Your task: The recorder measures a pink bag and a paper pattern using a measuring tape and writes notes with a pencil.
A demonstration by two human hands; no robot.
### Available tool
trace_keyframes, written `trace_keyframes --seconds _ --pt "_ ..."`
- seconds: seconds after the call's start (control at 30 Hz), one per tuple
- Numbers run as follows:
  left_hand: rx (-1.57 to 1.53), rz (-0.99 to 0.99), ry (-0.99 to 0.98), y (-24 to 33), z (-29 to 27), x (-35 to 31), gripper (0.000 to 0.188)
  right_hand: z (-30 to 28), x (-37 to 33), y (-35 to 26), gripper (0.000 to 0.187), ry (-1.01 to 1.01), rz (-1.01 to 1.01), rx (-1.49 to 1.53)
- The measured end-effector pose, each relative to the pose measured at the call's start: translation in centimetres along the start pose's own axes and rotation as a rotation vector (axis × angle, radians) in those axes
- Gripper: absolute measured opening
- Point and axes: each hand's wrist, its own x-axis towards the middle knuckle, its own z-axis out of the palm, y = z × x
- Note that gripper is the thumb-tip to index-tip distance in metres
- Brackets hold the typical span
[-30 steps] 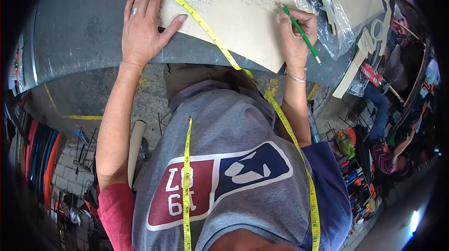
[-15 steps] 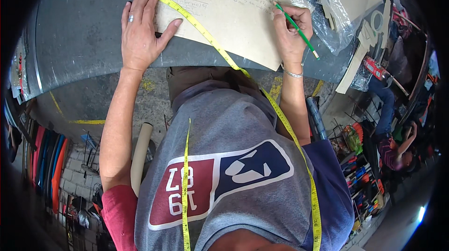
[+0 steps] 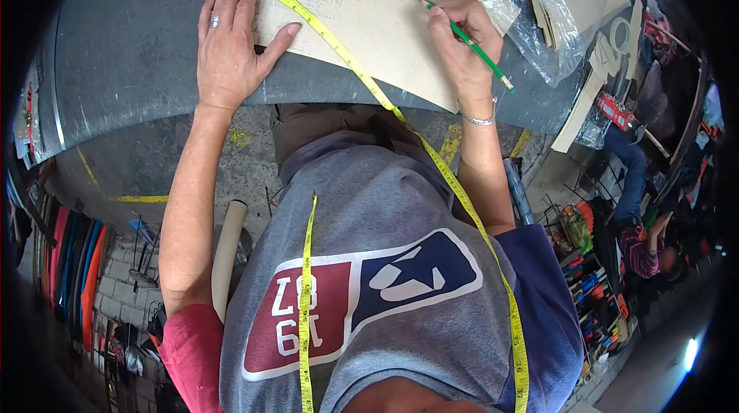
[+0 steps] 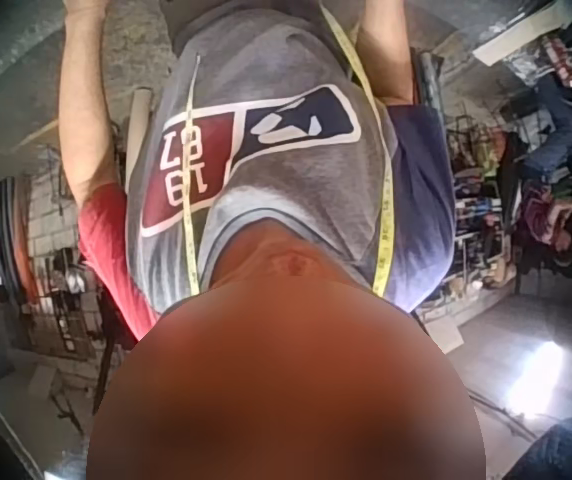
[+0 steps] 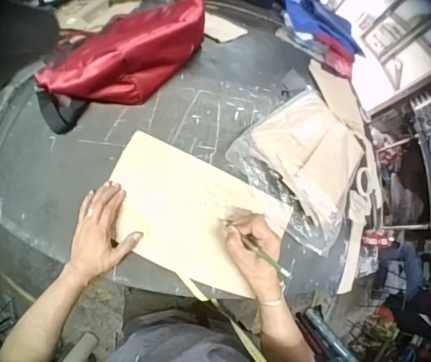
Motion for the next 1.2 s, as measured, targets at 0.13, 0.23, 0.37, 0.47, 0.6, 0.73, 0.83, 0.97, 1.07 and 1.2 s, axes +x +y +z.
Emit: trace_keyframes --seconds 0.13,0.23,0.37,0.47,0.6,0.73,0.83,0.97,1.07,1.2 --pt "-0.006 -0.002 0.002 0.1 0.2 0.0 0.076 0.5 0.4 0.7 0.012 -0.040 -0.077 -0.138" --pt "-0.005 0.000 0.001 0.1 0.1 0.0 0.075 0.8 0.2 1.5 0.012 -0.032 -0.056 -0.151" --pt "-0.006 -0.005 -0.004 0.1 0.0 0.1 0.076 0.9 0.2 2.0 0.013 -0.021 -0.110 -0.131" --pt "-0.008 -0.004 -0.001 -0.1 0.1 0.0 0.076 0.8 0.1 2.0 0.015 -0.022 -0.100 -0.152" --pt "-0.009 -0.005 -0.006 0.0 0.1 0.0 0.076 0.9 0.1 2.1 0.017 -0.022 -0.103 -0.147" --pt "-0.006 -0.005 -0.009 0.0 0.1 0.1 0.076 0.8 0.1 2.1 0.017 -0.014 -0.108 -0.140" --pt "-0.003 -0.005 -0.005 0.0 0.1 0.0 0.076 0.7 0.1 1.7 0.016 -0.019 -0.097 -0.160" --pt "-0.002 -0.007 -0.002 0.0 0.3 0.0 0.076 0.8 0.1 1.5 0.014 -0.012 -0.105 -0.159" --pt "-0.003 -0.007 -0.007 -0.1 0.3 -0.1 0.076 0.9 0.0 1.3 0.014 -0.010 -0.086 -0.156" --pt "0.007 -0.011 -0.013 -0.1 0.3 -0.1 0.076 0.8 0.1 1.5 0.014 -0.022 -0.122 -0.160"
